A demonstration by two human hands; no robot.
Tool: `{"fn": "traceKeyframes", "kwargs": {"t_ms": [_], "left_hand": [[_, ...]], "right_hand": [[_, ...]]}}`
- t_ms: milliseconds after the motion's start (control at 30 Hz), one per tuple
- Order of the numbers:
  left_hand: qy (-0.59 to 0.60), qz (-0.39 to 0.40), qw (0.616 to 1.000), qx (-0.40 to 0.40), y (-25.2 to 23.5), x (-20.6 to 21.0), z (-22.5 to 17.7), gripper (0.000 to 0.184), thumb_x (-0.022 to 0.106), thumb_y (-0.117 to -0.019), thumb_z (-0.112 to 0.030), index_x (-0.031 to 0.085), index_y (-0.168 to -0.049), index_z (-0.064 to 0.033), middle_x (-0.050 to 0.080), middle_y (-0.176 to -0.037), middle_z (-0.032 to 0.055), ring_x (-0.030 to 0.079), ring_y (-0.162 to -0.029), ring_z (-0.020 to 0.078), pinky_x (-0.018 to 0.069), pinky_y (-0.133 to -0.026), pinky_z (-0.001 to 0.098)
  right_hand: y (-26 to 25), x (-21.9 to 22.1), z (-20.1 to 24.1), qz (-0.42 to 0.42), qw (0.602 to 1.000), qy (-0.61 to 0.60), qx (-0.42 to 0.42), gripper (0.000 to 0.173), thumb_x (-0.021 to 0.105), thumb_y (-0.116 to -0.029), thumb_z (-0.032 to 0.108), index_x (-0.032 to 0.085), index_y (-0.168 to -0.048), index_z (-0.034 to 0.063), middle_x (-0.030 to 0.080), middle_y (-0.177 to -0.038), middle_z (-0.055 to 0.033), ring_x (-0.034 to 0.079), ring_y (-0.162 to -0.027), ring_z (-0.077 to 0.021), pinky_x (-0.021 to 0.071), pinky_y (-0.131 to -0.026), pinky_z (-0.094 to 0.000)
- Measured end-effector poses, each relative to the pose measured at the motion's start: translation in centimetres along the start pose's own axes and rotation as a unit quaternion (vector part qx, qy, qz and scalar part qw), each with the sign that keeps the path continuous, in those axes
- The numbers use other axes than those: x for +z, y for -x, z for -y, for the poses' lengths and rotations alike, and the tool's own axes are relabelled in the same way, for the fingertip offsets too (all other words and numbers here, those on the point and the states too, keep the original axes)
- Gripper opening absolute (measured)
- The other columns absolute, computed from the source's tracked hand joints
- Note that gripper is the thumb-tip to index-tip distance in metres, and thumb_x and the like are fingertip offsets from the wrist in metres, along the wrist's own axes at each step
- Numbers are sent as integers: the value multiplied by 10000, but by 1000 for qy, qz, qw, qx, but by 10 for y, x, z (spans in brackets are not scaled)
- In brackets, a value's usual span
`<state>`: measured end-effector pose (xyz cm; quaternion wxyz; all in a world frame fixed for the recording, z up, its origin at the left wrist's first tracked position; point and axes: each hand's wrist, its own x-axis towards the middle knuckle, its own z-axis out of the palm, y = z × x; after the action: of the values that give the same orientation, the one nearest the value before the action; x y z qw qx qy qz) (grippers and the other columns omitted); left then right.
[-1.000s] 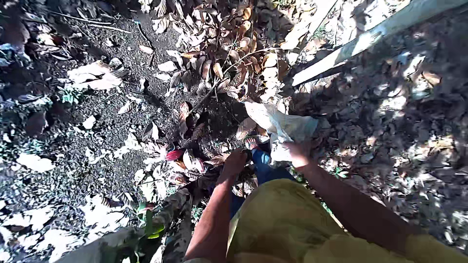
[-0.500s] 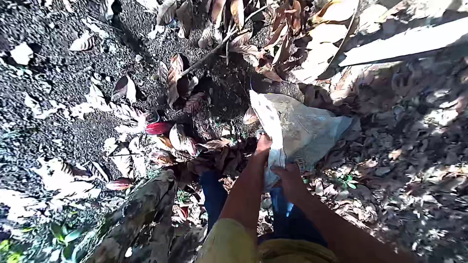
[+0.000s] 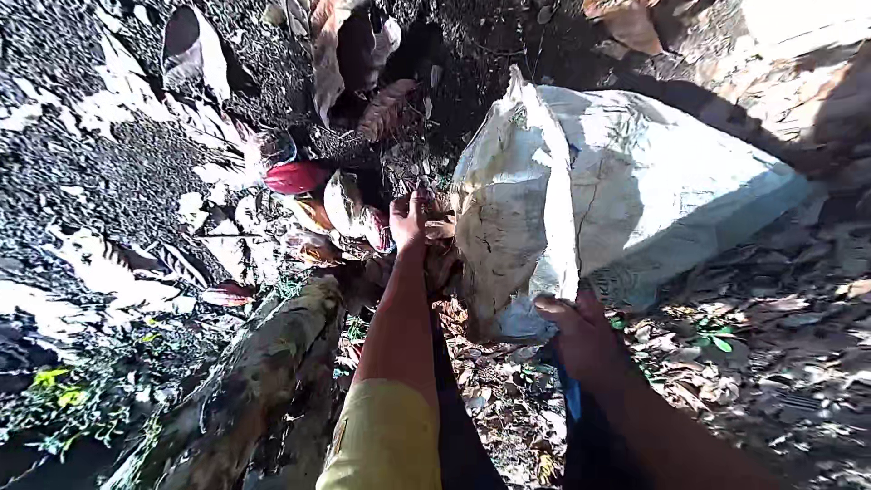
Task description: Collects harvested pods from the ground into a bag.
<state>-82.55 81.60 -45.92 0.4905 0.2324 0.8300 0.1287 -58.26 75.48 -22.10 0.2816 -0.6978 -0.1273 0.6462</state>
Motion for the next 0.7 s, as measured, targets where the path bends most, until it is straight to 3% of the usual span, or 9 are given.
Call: {"fn": "traceKeyframes", "kwargs": {"t_ms": [67,200,300,400,500,600,700], "left_hand": [[-104,-120,986,-58,-11,-20,28,520,643,-988,-389,576,-1383,-56,667,-1279,188,637,-1199,319,494,-1045,536],[-172,-173,960,-140,-34,-38,78,778,724,-910,-398,415,-1520,-27,509,-1462,268,504,-1362,400,432,-1119,554],[-155,-193,961,-125,-53,-31,104,782,764,-871,-445,473,-1468,-32,608,-1358,222,589,-1270,355,476,-1072,550],[-177,-201,951,-153,-68,-23,117,919,827,-808,-438,396,-1517,-43,608,-1368,209,602,-1259,341,491,-1049,540],[-200,-211,941,-172,-77,-18,126,989,842,-755,-517,406,-1517,-60,602,-1389,184,602,-1263,333,501,-1029,558],[-83,-253,959,-92,-56,-24,112,932,877,-756,-422,437,-1465,-7,613,-1336,203,604,-1237,295,486,-1069,474],[77,-292,952,40,-25,-24,73,935,854,-819,-329,324,-1505,22,518,-1426,201,542,-1307,216,460,-1115,349]], "right_hand": [[-7,13,-8,-15,1000,-1,-1,133,621,-957,167,646,-1044,69,731,-887,32,719,-859,-83,628,-820,-330],[-28,36,-33,-44,999,6,-7,180,585,-970,135,615,-1115,33,734,-941,19,720,-911,-80,626,-855,-329],[-41,49,-53,-49,999,9,-9,209,583,-981,132,590,-1162,29,727,-970,24,714,-934,-69,620,-875,-312],[-53,63,-66,-70,997,8,-5,157,551,-969,90,587,-1115,42,723,-926,43,712,-894,-49,619,-849,-289],[-68,72,-78,-86,996,-4,-18,155,548,-960,69,602,-1097,19,727,-925,3,716,-900,-78,620,-857,-313],[-77,79,-92,-90,995,-12,-45,146,569,-955,56,619,-1085,13,734,-950,-4,711,-931,-74,607,-891,-306],[-86,84,-99,-85,994,-3,-70,183,580,-957,52,613,-1134,18,740,-982,23,705,-963,-46,597,-920,-284]]}}
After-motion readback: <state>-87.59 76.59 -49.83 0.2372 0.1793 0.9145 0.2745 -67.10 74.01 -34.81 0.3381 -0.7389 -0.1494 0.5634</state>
